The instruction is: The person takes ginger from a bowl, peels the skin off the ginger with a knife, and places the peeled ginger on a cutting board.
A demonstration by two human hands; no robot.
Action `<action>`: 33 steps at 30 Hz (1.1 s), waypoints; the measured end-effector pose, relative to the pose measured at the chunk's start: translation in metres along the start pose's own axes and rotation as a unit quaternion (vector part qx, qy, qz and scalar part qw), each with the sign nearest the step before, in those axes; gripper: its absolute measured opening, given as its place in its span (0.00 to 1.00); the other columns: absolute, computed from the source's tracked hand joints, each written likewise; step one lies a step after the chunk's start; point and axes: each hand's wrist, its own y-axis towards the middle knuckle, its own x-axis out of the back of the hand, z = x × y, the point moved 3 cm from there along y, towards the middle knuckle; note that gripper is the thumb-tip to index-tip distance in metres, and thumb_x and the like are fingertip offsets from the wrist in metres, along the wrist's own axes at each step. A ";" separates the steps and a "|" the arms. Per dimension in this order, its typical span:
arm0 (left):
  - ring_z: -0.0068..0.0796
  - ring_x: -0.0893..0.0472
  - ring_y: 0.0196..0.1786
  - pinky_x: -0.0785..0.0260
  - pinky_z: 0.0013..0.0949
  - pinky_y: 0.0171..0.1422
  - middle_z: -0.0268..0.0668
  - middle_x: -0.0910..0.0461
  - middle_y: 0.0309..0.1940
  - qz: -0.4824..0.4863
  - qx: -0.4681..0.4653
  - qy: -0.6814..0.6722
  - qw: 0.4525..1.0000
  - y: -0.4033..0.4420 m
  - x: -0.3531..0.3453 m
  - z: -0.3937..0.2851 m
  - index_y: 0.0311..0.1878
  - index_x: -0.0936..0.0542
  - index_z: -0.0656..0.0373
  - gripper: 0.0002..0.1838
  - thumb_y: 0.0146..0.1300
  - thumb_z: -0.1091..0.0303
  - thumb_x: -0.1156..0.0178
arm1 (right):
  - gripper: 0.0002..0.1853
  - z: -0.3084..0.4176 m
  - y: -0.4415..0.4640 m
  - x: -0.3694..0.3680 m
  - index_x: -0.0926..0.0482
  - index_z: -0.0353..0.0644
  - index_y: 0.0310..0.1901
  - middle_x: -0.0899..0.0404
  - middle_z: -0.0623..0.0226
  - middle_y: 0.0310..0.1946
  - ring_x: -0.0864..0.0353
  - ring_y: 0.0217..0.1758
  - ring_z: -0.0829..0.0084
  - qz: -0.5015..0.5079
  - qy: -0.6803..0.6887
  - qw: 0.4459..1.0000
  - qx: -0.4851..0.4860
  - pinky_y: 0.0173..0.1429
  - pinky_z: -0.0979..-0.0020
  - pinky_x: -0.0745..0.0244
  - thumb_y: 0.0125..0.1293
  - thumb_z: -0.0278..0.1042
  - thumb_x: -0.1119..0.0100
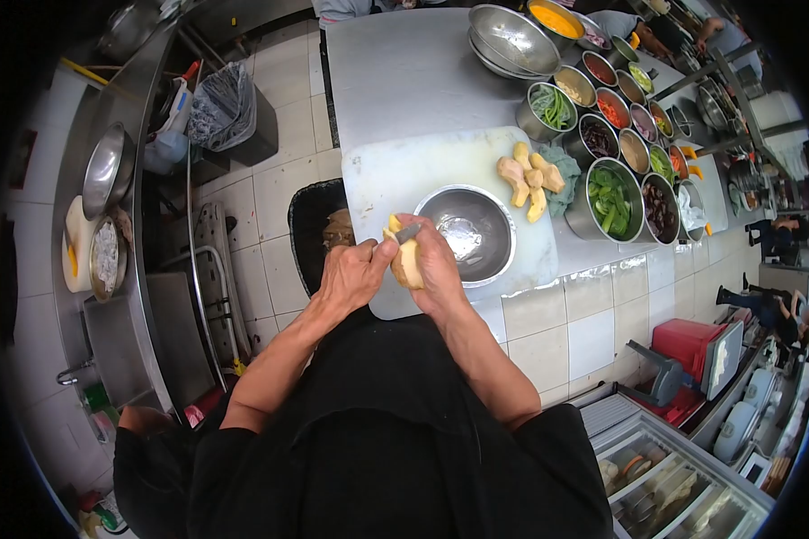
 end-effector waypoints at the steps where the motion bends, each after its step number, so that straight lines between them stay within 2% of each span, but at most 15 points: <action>1: 0.51 0.25 0.18 0.32 0.44 0.25 0.51 0.29 0.11 0.007 -0.024 0.018 1.000 -0.001 0.002 -0.001 0.19 0.26 0.67 0.39 0.64 0.33 0.52 | 0.15 -0.002 0.003 0.002 0.27 0.39 0.52 0.26 0.65 0.44 0.25 0.44 0.75 0.023 -0.003 1.000 -0.001 0.47 0.71 0.26 0.71 0.37 0.55; 3: 0.50 0.23 0.18 0.29 0.46 0.26 0.49 0.28 0.11 0.022 -0.071 0.055 0.996 -0.003 0.007 -0.002 0.18 0.26 0.68 0.41 0.59 0.29 0.49 | 0.17 -0.001 0.005 0.004 0.28 0.38 0.56 0.26 0.65 0.45 0.25 0.46 0.74 0.058 -0.018 0.998 -0.016 0.48 0.70 0.25 0.71 0.38 0.54; 5: 0.46 0.24 0.16 0.30 0.44 0.24 0.46 0.30 0.10 0.016 -0.078 0.053 0.995 -0.003 0.008 0.003 0.17 0.27 0.67 0.42 0.55 0.27 0.46 | 0.19 0.001 0.005 0.004 0.29 0.37 0.58 0.27 0.66 0.46 0.26 0.49 0.74 0.084 -0.039 0.995 -0.042 0.50 0.70 0.26 0.71 0.38 0.55; 8: 0.43 0.25 0.14 0.31 0.42 0.21 0.44 0.30 0.09 0.017 -0.081 0.054 0.995 -0.003 0.000 0.009 0.18 0.28 0.66 0.42 0.51 0.25 0.44 | 0.16 0.004 0.001 -0.007 0.26 0.37 0.54 0.28 0.63 0.47 0.27 0.50 0.73 0.017 -0.013 0.999 -0.044 0.49 0.72 0.27 0.70 0.35 0.54; 12: 0.43 0.25 0.16 0.33 0.40 0.22 0.43 0.29 0.11 0.000 -0.095 0.081 0.992 -0.004 0.000 0.010 0.20 0.28 0.63 0.42 0.52 0.24 0.47 | 0.16 0.002 0.004 -0.006 0.26 0.37 0.53 0.28 0.62 0.47 0.26 0.49 0.71 0.008 0.001 0.999 -0.043 0.50 0.71 0.27 0.69 0.35 0.52; 14: 0.41 0.25 0.15 0.33 0.38 0.21 0.42 0.30 0.11 -0.028 -0.106 0.061 0.992 -0.002 0.003 0.009 0.20 0.28 0.63 0.42 0.49 0.23 0.44 | 0.16 0.001 0.004 -0.006 0.26 0.37 0.53 0.27 0.62 0.47 0.26 0.48 0.71 0.009 0.007 0.998 -0.054 0.49 0.71 0.27 0.69 0.35 0.52; 17: 0.39 0.26 0.15 0.34 0.37 0.21 0.40 0.30 0.11 -0.043 -0.114 0.062 0.991 0.002 0.016 0.005 0.21 0.28 0.63 0.42 0.42 0.23 0.39 | 0.19 0.000 0.009 -0.004 0.28 0.36 0.57 0.25 0.61 0.47 0.24 0.45 0.70 0.013 -0.003 0.997 -0.080 0.45 0.69 0.23 0.71 0.36 0.57; 21: 0.36 0.27 0.14 0.35 0.36 0.21 0.38 0.31 0.12 -0.035 -0.139 0.054 0.988 0.005 0.023 0.005 0.22 0.27 0.63 0.43 0.34 0.23 0.34 | 0.18 -0.003 0.011 -0.002 0.27 0.37 0.56 0.24 0.61 0.43 0.23 0.38 0.70 0.036 -0.004 0.994 -0.105 0.37 0.69 0.23 0.71 0.35 0.58; 26: 0.36 0.27 0.14 0.35 0.35 0.20 0.38 0.30 0.12 -0.010 -0.157 0.050 0.986 0.001 0.018 0.009 0.23 0.26 0.63 0.42 0.37 0.24 0.34 | 0.17 -0.003 0.007 -0.006 0.27 0.37 0.56 0.23 0.61 0.41 0.22 0.36 0.69 0.011 -0.011 0.993 -0.115 0.34 0.71 0.23 0.71 0.35 0.57; 32: 0.37 0.28 0.13 0.37 0.35 0.19 0.40 0.31 0.11 0.006 -0.157 0.069 0.985 -0.002 0.010 0.013 0.21 0.28 0.63 0.41 0.41 0.25 0.36 | 0.17 -0.003 0.010 -0.008 0.26 0.38 0.55 0.24 0.61 0.41 0.22 0.36 0.68 0.011 0.038 0.988 -0.148 0.36 0.68 0.22 0.72 0.37 0.57; 33: 0.37 0.28 0.13 0.37 0.35 0.19 0.40 0.31 0.11 0.010 -0.158 0.080 0.984 -0.002 0.010 0.013 0.20 0.28 0.63 0.41 0.42 0.25 0.37 | 0.15 -0.001 0.009 -0.010 0.25 0.37 0.52 0.23 0.61 0.40 0.22 0.36 0.68 0.000 0.047 0.989 -0.138 0.36 0.69 0.23 0.70 0.36 0.54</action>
